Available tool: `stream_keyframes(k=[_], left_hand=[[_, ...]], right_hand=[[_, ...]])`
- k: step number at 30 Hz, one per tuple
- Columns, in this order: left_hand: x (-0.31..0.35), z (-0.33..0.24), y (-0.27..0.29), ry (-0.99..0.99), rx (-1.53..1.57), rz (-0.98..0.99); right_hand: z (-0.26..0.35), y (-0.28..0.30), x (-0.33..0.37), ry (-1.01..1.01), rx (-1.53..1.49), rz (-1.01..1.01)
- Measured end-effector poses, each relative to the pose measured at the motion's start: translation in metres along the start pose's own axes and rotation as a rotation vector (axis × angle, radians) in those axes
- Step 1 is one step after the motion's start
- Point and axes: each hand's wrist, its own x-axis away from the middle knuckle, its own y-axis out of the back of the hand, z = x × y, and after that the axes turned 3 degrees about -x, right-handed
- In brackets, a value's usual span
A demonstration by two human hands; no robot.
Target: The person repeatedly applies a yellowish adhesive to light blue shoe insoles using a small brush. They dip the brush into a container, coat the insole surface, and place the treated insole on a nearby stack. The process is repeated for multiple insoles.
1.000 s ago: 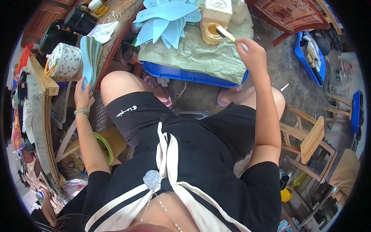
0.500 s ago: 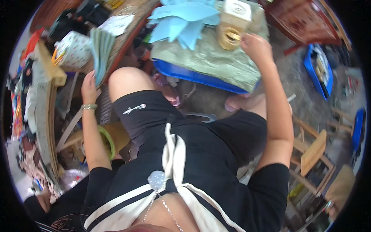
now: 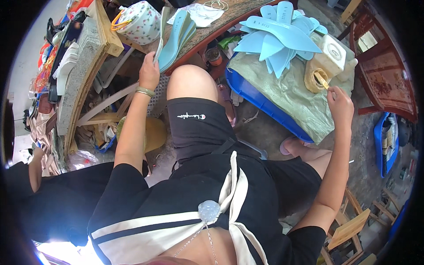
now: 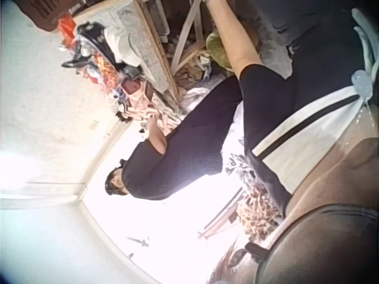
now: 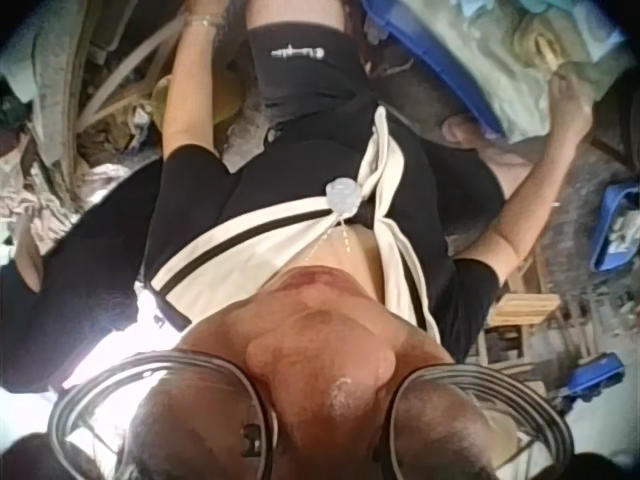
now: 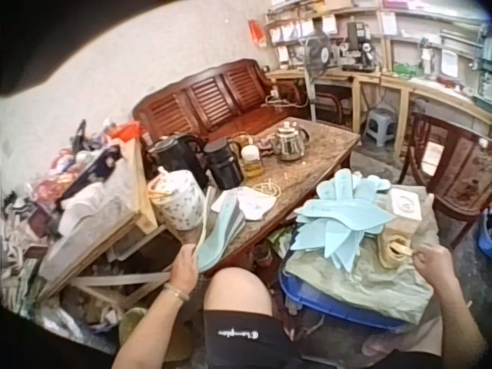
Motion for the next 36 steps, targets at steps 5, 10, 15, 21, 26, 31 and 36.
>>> stream_keyframes(k=[5,10,15,21,26,31,36], left_hand=[[-0.017,0.002,0.006,0.143,-0.117,0.02],[-0.013,-0.06,0.052,0.172,0.201,-0.127],[0.023,-0.187,0.071,0.43,1.248,0.304],[0.076,-0.251,0.038,0.68,1.623,0.951],[0.079,-0.274,0.009,0.945,1.713,1.038],[0.081,-0.273,0.0,0.926,1.8,1.042],[0.086,-0.265,-0.009,0.985,1.86,0.993]], right_hand=[[-0.017,0.0,-0.001,0.041,0.033,-0.018],[-0.007,-0.001,-0.005,0.059,0.102,-0.025],[0.001,0.008,0.005,-0.006,0.085,-0.053],[0.005,-0.002,0.022,-0.009,0.075,-0.127],[0.001,-0.012,0.047,-0.052,0.068,-0.155],[0.016,0.007,0.095,-0.341,-0.322,-0.124],[0.067,0.024,0.148,-0.475,-1.021,-0.054]])
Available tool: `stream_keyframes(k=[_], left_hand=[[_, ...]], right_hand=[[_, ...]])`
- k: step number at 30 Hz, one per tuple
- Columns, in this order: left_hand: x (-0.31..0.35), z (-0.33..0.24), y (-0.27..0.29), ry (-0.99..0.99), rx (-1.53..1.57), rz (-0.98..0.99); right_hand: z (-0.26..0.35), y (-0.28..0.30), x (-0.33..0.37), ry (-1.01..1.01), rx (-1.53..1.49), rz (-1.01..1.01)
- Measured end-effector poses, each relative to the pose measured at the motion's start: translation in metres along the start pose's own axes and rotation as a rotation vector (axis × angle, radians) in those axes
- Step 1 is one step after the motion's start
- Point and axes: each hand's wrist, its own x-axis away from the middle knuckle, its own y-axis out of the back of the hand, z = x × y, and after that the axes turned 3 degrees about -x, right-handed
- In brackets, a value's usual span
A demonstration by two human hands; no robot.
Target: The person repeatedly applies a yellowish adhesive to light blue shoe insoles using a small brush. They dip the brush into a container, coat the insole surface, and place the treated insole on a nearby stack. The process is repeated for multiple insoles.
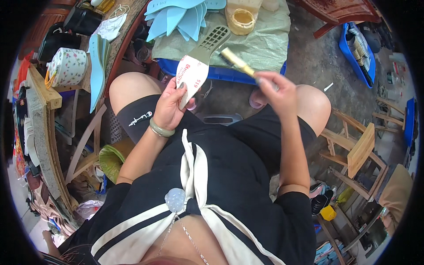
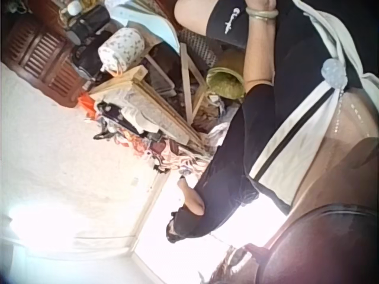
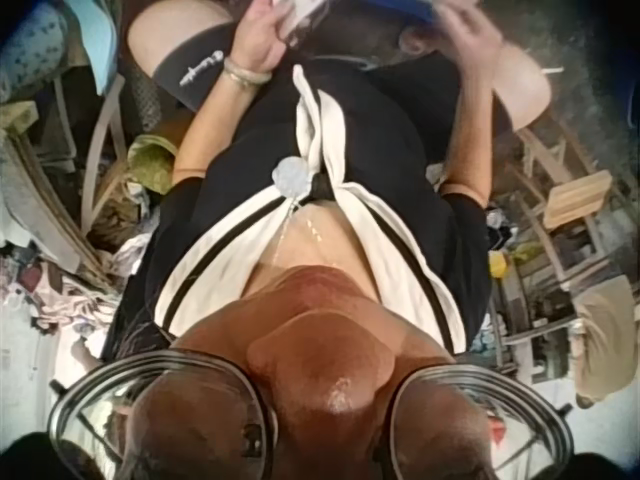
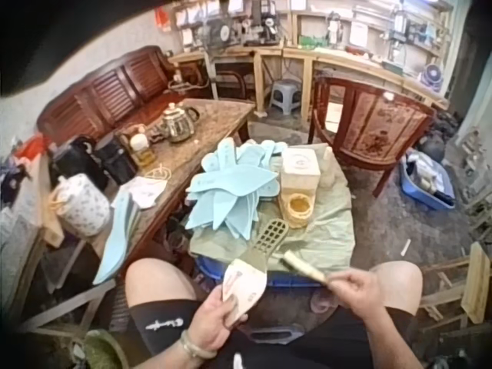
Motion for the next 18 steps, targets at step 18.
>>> stream_keyframes(k=[18], left_hand=[[0.026,0.001,0.014,-0.098,-0.157,0.042]], right_hand=[[0.003,-0.019,-0.027,0.066,0.243,-0.225]])
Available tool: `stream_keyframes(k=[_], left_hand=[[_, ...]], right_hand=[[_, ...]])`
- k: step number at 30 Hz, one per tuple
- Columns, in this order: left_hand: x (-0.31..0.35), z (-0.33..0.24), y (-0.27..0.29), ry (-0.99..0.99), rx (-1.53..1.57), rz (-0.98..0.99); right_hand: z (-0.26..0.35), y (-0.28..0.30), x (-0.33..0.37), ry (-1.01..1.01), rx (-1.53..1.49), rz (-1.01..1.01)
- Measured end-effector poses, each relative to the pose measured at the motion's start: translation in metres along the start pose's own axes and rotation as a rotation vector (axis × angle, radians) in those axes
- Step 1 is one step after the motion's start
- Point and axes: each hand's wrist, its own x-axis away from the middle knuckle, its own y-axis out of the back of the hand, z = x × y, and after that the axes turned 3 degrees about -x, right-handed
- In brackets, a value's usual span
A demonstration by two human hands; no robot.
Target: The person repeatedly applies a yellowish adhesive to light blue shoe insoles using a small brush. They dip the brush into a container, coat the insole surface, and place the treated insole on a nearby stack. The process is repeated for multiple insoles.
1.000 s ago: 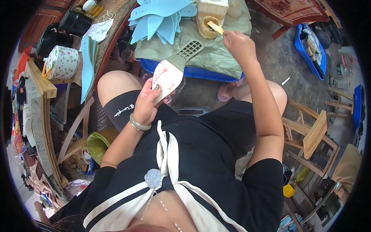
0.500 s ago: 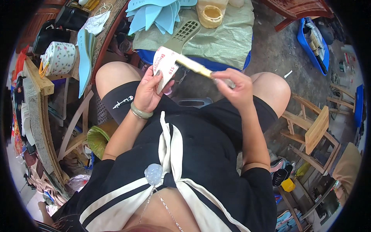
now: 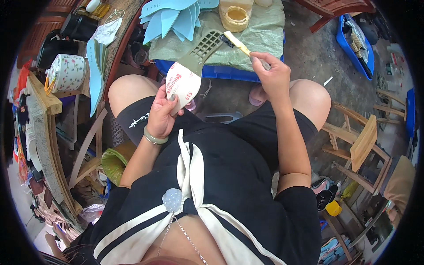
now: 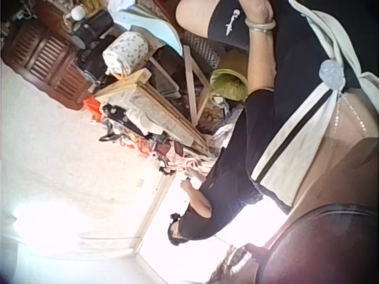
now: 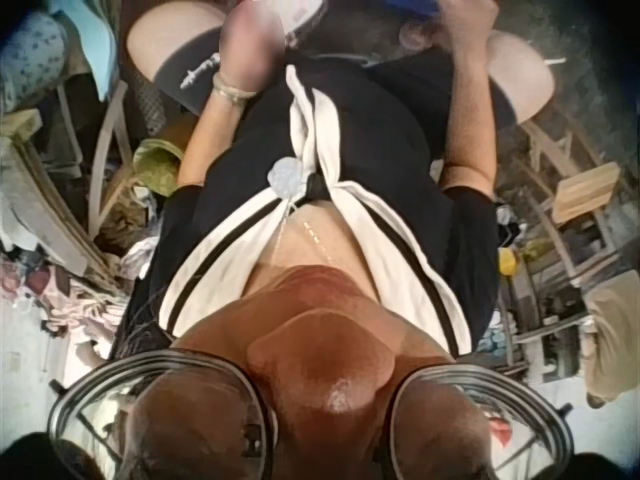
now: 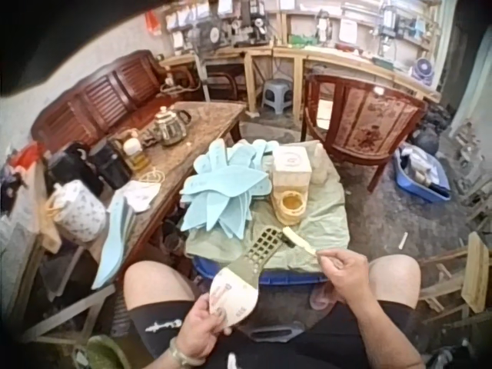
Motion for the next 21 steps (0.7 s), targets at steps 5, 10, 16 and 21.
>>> stream_keyframes(k=[5,10,16,21], left_hand=[[0.002,-0.004,0.007,-0.026,-0.308,0.031],[-0.003,-0.011,0.004,-0.04,-0.497,0.064],[-0.009,-0.006,0.001,-0.078,-0.557,-0.004],[-0.009,0.003,0.0,-0.13,-0.661,-0.103]], right_hand=[[-0.003,0.005,-0.012,0.052,0.075,0.002],[0.005,0.0,-0.019,0.306,0.097,0.097],[0.02,-0.01,0.008,0.3,-0.001,0.358],[0.037,-0.022,0.037,0.309,-0.094,0.437]])
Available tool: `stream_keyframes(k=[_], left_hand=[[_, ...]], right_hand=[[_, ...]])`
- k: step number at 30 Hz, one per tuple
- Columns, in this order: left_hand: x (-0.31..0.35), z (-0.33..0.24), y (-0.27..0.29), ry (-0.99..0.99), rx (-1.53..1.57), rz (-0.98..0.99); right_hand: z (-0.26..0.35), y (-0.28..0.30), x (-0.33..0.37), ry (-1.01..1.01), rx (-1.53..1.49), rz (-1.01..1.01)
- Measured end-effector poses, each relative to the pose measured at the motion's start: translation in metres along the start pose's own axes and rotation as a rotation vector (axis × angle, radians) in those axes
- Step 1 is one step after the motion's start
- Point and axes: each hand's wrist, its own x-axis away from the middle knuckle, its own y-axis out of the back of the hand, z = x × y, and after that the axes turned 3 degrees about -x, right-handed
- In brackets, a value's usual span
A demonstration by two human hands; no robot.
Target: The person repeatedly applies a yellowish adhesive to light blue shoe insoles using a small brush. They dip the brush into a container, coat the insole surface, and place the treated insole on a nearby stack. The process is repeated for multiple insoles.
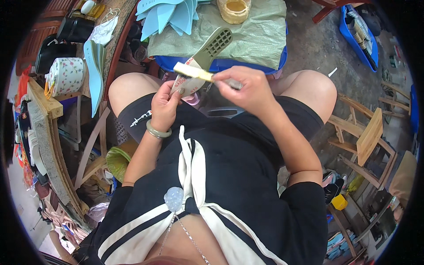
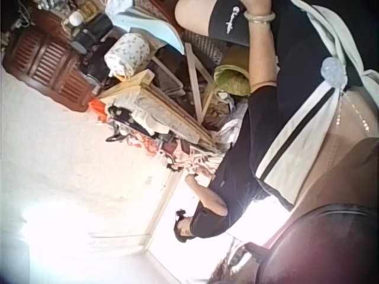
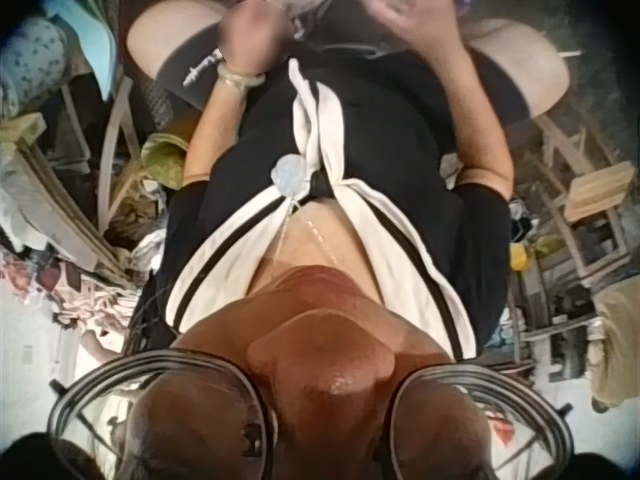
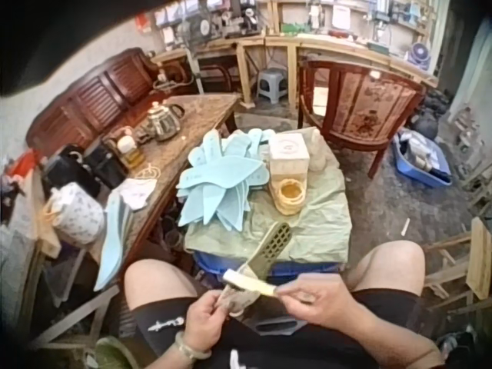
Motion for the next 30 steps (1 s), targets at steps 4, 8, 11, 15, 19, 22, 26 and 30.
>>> stream_keyframes(k=[4,8,11,15,19,22,26,30], left_hand=[[0.004,-0.006,0.0,-0.047,-0.201,-0.065],[0.014,-0.019,0.007,-0.266,-0.46,-0.114],[0.018,-0.017,0.018,-0.408,-0.638,-0.118],[0.025,-0.013,0.029,-0.423,-0.616,-0.128],[0.033,0.006,0.037,-0.351,-0.504,-0.125],[0.032,0.013,0.038,-0.186,-0.128,-0.108],[0.022,0.001,0.02,0.11,0.509,-0.061],[0.016,0.001,0.01,0.303,0.978,0.069]], right_hand=[[0.01,-0.006,0.0,0.036,0.103,-0.045],[-0.003,0.015,-0.013,-0.012,0.151,-0.127],[-0.019,0.03,-0.021,-0.044,0.195,-0.152],[-0.036,0.046,-0.03,-0.271,0.184,-0.173],[-0.059,0.049,-0.028,-0.371,0.245,-0.16],[-0.067,0.039,-0.011,-0.321,0.022,-0.085],[-0.059,0.061,0.021,-0.564,-0.201,-0.134],[-0.051,0.082,0.023,-0.346,-0.251,-0.326]])
